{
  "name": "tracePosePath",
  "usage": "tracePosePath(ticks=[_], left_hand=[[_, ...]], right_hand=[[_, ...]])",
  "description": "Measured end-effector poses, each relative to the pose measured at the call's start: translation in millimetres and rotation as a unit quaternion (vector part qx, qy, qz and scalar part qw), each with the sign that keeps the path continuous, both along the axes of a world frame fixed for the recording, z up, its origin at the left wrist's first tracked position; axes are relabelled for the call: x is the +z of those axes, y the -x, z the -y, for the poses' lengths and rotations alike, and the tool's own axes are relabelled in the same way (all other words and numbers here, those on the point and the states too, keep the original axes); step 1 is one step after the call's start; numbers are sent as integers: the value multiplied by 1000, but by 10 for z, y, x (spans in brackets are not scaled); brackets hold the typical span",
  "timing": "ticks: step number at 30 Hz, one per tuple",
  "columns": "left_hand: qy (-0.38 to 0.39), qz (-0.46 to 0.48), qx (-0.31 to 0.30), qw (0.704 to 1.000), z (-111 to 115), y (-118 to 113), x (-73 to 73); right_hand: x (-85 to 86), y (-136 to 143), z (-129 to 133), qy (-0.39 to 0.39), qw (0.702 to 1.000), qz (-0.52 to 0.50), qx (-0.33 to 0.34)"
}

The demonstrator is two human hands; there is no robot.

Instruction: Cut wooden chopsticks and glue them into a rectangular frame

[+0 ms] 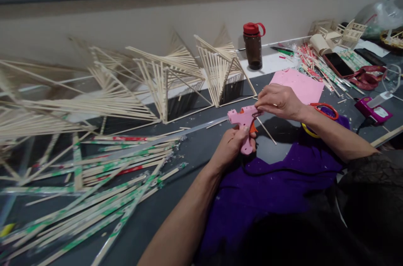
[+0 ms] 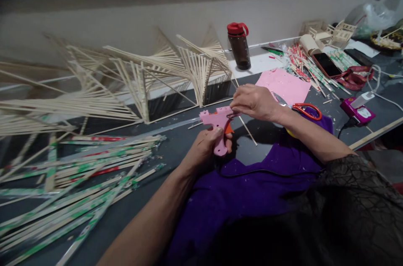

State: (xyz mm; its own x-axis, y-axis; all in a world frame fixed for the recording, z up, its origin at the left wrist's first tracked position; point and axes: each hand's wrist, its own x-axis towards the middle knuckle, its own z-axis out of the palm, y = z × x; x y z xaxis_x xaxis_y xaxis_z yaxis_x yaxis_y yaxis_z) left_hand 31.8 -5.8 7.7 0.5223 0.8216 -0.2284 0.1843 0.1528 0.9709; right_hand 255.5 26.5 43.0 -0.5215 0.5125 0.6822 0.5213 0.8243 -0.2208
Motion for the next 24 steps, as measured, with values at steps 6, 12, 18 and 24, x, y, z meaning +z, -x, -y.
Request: tracePosePath(ticks=[6, 12, 18, 24], left_hand=[[-58, -70, -37, 995, -2, 1, 58], [-102, -116, -55, 986, 22, -16, 104], [-81, -91, -57, 991, 59, -47, 99], [-37, -9, -35, 999, 52, -28, 63]], right_hand=[[-13, 48, 57, -39, 990, 118, -74], [-4, 111, 91, -80, 978, 160, -109], [25, 74, 48, 56, 997, -3, -47], [68, -163, -61, 171, 962, -175, -120]])
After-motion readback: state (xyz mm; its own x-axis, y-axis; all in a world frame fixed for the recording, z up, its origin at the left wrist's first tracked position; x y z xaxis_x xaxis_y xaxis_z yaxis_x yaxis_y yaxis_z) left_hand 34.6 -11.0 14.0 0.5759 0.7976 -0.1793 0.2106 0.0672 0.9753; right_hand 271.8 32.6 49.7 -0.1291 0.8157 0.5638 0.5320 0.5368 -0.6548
